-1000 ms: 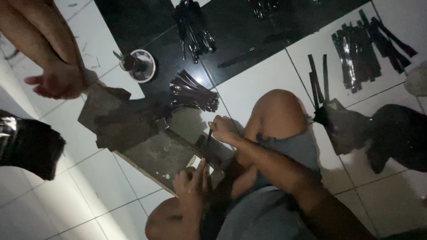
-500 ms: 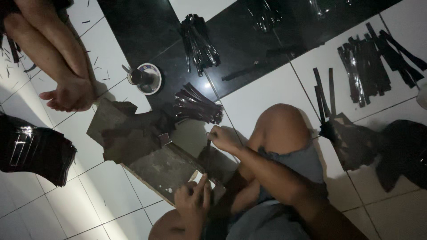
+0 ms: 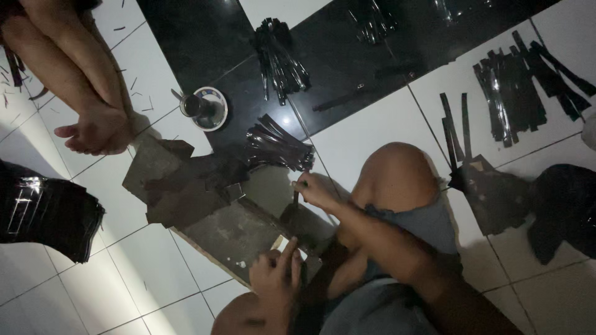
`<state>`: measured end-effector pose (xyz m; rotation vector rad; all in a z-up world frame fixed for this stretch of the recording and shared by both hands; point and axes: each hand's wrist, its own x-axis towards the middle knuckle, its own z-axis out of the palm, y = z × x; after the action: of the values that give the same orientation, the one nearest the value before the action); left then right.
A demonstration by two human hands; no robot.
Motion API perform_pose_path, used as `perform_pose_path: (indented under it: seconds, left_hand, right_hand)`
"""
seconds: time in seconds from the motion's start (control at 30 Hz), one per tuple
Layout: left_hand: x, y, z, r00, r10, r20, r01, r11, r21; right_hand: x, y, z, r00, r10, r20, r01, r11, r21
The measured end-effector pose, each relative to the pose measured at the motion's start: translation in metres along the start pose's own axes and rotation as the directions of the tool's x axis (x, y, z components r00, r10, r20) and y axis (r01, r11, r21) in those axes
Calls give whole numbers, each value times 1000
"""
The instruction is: The person sits on the floor and repeatedly cuts thin strips from a larger sheet of dark, shiny material using a small blade. The cut strips are placed in a pile on the floor.
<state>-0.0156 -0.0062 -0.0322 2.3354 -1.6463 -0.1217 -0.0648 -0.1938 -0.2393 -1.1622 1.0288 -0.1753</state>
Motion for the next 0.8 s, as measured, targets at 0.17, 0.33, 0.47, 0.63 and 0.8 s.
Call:
perform_pose_path:
  seconds: [0.17, 0.33, 0.47, 0.63, 0.8]
  left_hand:
    - [3, 7, -3, 999, -21, -43, 23, 999, 42]
    - [7, 5, -2, 996, 15, -93, -8, 997, 71]
    - [4, 5, -2, 994, 8, -107, -3, 999, 50]
    - [2, 8, -5, 997, -51, -52, 55, 996, 69]
    - [2, 11, -9, 987, 1, -158, 6, 999, 41]
  right_hand:
    - [-4, -4, -3, 998, 62, -5, -62, 998, -9]
    - [-10, -5, -6, 994, 103, 30, -102, 995, -23]
    - [-6, 3, -6, 992, 97, 81, -100, 994, 34]
    - [-12, -4, -10, 971, 235, 38, -236, 971, 31]
    - [-23, -17, -14, 968, 234, 93, -240, 969, 62]
